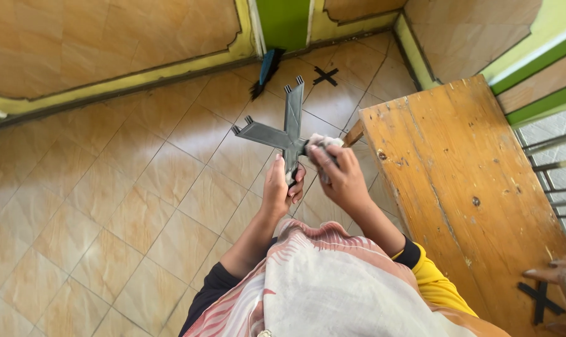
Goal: The person is cleaning a black plastic cross-shaped object using a cloth.
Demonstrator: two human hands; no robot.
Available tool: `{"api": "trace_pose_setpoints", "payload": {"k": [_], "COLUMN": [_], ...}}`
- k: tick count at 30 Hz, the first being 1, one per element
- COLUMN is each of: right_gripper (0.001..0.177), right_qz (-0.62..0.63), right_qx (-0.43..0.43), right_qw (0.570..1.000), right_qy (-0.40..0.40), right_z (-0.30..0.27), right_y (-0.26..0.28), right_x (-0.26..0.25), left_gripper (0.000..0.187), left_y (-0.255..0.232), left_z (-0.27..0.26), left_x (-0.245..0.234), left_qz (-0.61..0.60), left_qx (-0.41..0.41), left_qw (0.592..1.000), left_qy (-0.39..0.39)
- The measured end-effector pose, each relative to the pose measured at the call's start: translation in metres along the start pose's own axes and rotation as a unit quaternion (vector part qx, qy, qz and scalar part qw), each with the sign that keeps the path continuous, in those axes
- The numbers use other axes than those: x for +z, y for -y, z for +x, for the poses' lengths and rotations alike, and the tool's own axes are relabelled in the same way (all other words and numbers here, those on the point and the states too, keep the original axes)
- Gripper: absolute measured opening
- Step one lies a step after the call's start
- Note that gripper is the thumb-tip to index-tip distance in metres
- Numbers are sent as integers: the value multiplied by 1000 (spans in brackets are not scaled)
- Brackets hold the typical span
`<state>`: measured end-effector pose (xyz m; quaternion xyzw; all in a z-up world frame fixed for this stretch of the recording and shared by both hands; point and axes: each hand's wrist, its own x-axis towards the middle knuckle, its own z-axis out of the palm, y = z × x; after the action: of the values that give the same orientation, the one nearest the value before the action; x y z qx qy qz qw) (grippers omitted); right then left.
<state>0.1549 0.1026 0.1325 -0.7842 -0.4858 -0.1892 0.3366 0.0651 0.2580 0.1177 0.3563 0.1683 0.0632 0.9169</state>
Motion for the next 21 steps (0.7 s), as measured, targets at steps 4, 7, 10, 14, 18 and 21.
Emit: {"api": "trace_pose_setpoints", "payload": {"k": [4, 7, 10, 14, 18, 21], "right_gripper": [57, 57, 61, 64, 59, 58], "right_qz": [-36, -37, -32, -33, -83, -98], "right_qx": [76, 117, 53, -25, 14, 28], "right_qw": [996, 990, 997, 999, 996, 994], "right_qy": [-42, -69, -46, 31, -5, -43], "right_z": [-19, -14, 4, 26, 54, 79], "right_y": [-19, -1, 22, 18, -9, -10], "right_x": [-20, -32, -36, -17, -9, -3], "left_gripper": [45, 46, 47, 43, 47, 46], "left_y": [5, 11, 31, 30, 15, -6], "left_z": [7, 10, 15, 16, 16, 19], "left_x": [-3, -4, -10, -24, -33, -25], "left_qz": [2, 22, 52, 104, 151, 142], "left_qx": [6, -14, -38, -24, -42, -55], "left_qw": [999, 999, 998, 994, 987, 988], "left_qy": [38, 32, 24, 19, 32, 28]}}
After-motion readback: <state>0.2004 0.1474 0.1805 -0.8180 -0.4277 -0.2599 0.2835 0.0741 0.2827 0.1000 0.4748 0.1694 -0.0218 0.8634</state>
